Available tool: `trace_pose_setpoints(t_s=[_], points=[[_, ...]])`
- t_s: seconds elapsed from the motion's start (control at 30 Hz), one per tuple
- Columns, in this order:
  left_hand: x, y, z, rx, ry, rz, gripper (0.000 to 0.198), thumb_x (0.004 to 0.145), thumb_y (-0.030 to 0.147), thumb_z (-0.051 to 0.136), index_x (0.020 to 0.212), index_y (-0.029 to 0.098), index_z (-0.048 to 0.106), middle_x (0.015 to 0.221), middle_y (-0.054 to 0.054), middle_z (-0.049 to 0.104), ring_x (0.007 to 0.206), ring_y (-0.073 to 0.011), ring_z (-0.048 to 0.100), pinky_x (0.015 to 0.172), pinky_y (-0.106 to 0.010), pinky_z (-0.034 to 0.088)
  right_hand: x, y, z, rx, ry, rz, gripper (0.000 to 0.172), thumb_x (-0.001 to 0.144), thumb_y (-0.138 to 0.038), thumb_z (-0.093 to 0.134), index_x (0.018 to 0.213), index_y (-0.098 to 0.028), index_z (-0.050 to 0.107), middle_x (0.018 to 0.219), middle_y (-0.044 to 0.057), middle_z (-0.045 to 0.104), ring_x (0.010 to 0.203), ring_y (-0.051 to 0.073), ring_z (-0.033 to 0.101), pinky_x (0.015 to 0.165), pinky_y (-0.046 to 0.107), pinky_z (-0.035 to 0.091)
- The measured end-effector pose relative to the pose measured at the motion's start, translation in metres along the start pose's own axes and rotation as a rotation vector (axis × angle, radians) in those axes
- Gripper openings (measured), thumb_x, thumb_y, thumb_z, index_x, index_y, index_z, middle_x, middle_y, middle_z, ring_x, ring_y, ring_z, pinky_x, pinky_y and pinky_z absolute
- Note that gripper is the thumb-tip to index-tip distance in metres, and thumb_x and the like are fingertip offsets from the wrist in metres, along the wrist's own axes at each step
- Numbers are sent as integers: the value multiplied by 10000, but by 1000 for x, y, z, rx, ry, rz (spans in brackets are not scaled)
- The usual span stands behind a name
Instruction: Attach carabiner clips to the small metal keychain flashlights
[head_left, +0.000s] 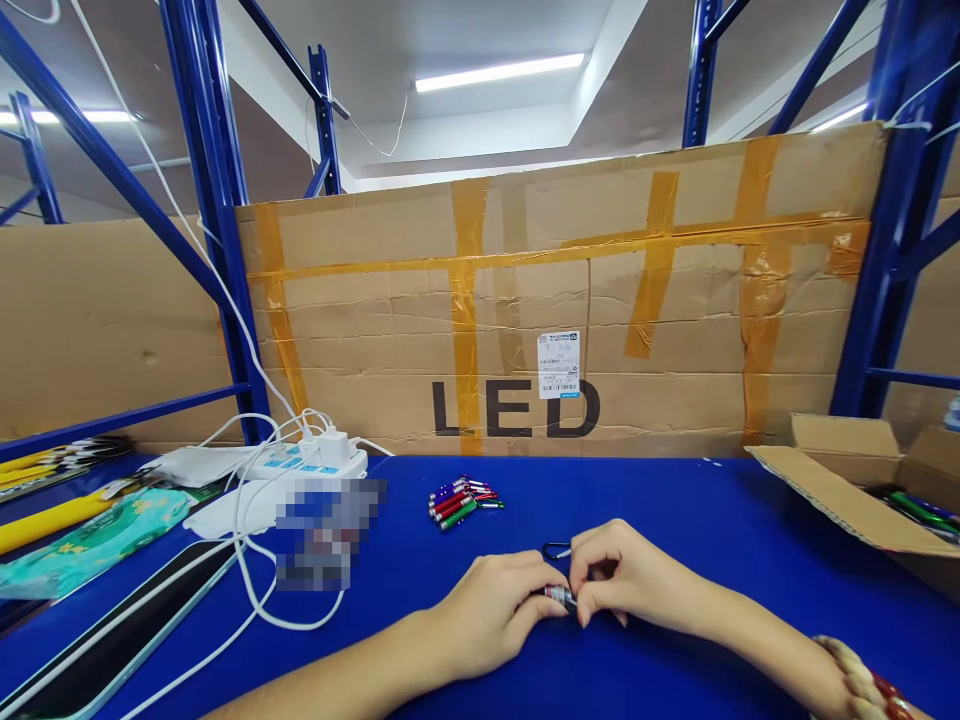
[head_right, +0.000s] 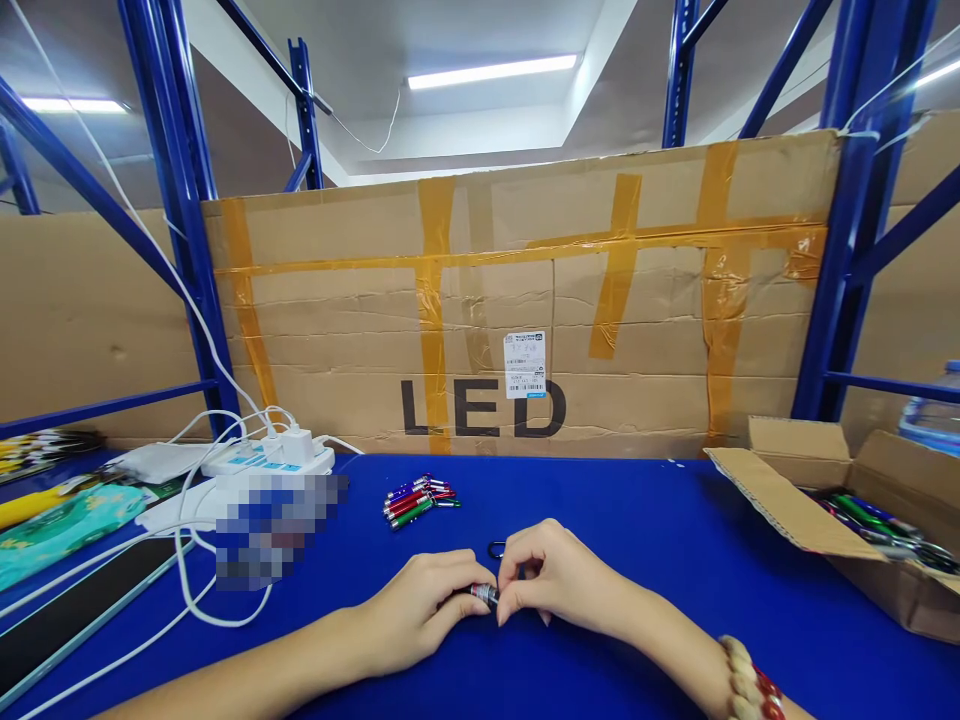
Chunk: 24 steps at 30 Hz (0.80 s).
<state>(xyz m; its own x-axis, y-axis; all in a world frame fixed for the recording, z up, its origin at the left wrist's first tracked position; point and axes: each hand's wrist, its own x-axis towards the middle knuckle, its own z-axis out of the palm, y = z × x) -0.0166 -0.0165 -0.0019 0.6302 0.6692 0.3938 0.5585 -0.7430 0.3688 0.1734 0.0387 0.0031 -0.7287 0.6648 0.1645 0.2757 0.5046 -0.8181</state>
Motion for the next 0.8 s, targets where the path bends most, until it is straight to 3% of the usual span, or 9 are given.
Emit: trace_pose_setpoints(t_s=[0.1, 0.3, 0.4, 0.5, 0.8], points=[[-1, 2, 1, 3, 56, -3, 200, 886, 223, 407, 921, 183, 600, 829, -14, 627, 723, -112, 572, 663, -170, 407, -3, -6, -1, -32, 25, -54, 264, 646, -394, 701, 603, -135, 671, 617, -19, 531, 376, 29, 434, 341, 136, 368], [-1, 0, 1, 21, 60, -21, 192, 878, 213, 405, 882, 200, 597, 801, -3, 628, 684, -109, 565, 623, -174, 395, -8, -15, -2, -285, -59, -168, 359, 839, -421, 489, 689, -155, 678, 640, 3, 548, 462, 60, 478, 424, 147, 394], [-2, 0, 2, 31, 73, -44, 188, 870, 196, 406, 848, 196, 593, 780, -4, 628, 680, -114, 566, 617, -178, 396, -10, -19, -1, -500, -34, -305, 438, 905, -414, 354, 733, -161, 667, 652, 33, 581, 586, 108, 531, 547, 193, 408], [-3, 0, 4, 32, 108, -63, 186, 872, 207, 397, 866, 195, 583, 793, -10, 635, 694, -119, 577, 629, -182, 407, -11, -22, 2, -560, 24, -367, 468, 929, -399, 282, 759, -160, 647, 695, 56, 607, 641, 127, 540, 595, 215, 395], [-5, 1, 5, 122, 124, -72, 218, 882, 225, 361, 844, 192, 573, 760, -17, 627, 670, -128, 588, 616, -188, 420, -9, -26, 19, -310, 143, -194, 476, 895, -419, 352, 548, -156, 545, 502, -3, 524, 482, 91, 462, 515, 196, 357]])
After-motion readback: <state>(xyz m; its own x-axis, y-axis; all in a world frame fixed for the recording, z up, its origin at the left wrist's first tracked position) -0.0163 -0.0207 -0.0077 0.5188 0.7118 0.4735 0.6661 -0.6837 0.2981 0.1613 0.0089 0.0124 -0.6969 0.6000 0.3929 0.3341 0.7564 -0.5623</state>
